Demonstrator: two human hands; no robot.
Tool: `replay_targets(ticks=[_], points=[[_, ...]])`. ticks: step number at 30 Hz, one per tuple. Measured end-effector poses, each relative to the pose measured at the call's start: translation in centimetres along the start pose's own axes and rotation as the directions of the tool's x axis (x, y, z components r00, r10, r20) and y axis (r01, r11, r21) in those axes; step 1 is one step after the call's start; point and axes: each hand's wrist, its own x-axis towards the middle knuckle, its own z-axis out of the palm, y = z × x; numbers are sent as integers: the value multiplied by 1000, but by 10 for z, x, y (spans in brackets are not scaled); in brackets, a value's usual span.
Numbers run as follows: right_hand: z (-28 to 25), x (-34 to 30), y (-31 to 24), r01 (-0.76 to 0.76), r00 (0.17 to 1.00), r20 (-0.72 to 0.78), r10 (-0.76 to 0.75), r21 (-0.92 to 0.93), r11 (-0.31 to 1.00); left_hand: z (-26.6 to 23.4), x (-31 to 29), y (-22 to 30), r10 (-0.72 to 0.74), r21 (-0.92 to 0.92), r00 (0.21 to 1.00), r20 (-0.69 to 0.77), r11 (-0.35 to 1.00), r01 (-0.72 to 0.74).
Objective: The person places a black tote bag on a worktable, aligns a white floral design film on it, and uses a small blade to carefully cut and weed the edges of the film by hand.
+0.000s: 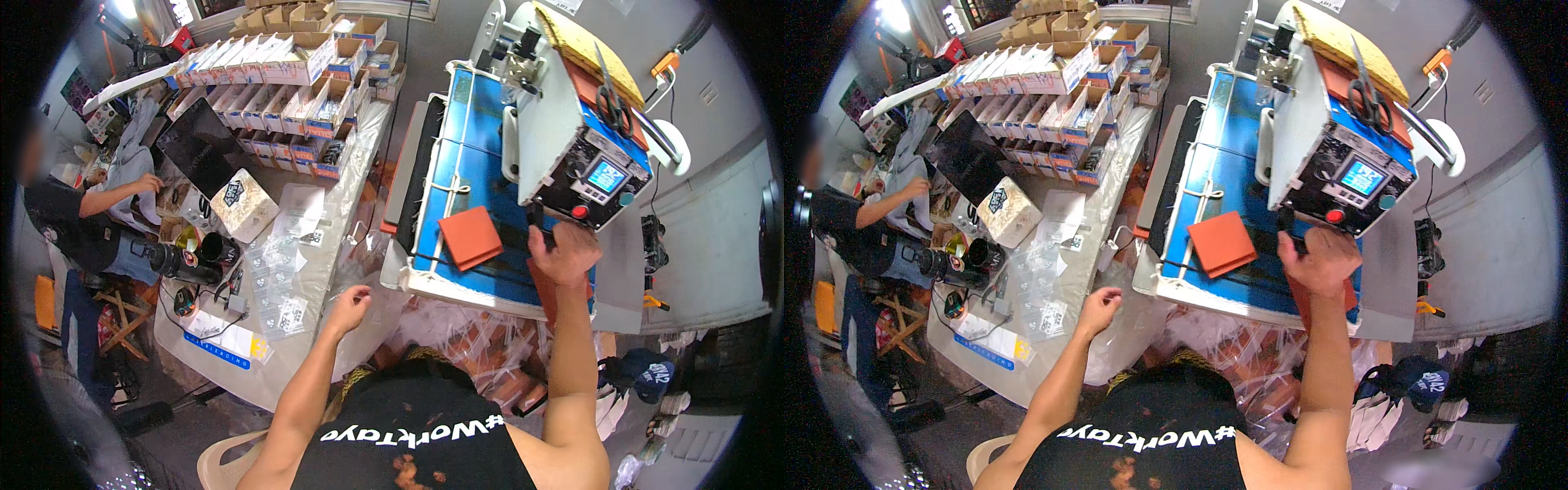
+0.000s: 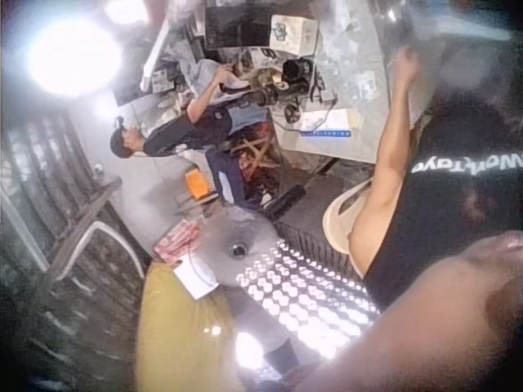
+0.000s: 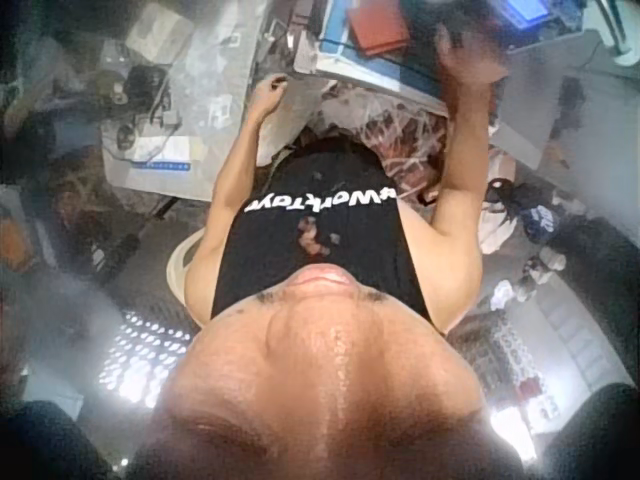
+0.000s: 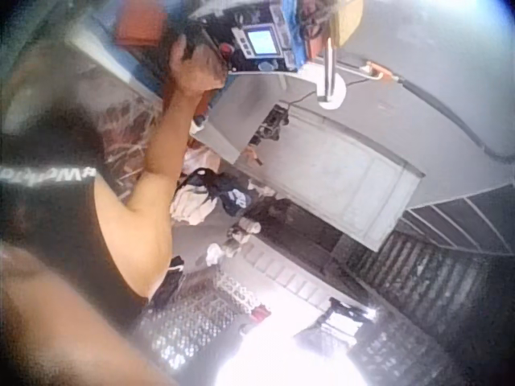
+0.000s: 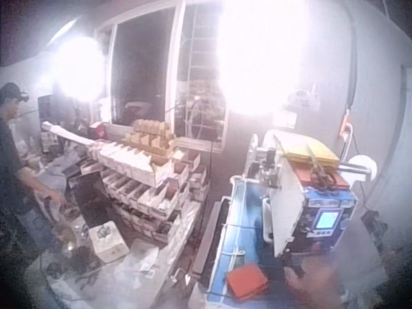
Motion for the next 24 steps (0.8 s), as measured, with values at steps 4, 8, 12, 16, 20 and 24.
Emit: replay_targets(ticks=[4,8,12,16,20,24], points=[[-19,-23,38,10,1000,-14,-11,-28,1000,-18,13,13,-18,-102,984,-175,995,0],[-28,-50,94,-21,1000,-2,21,-95,995,-20,63,22,100,-205,976,-193,969,-140],[-57,-83,143,-171,980,76,182,-141,975,10,80,78,238,-35,956,-171,968,-248],[-76,-107,165,-389,910,54,411,-235,891,33,75,135,149,110,963,-224,986,-127],[-85,-115,184,-645,739,81,669,-201,737,33,87,153,-17,131,979,-202,990,44],[-91,-121,209,-690,645,116,755,-336,641,18,119,166,-174,-231,968,182,949,215]])
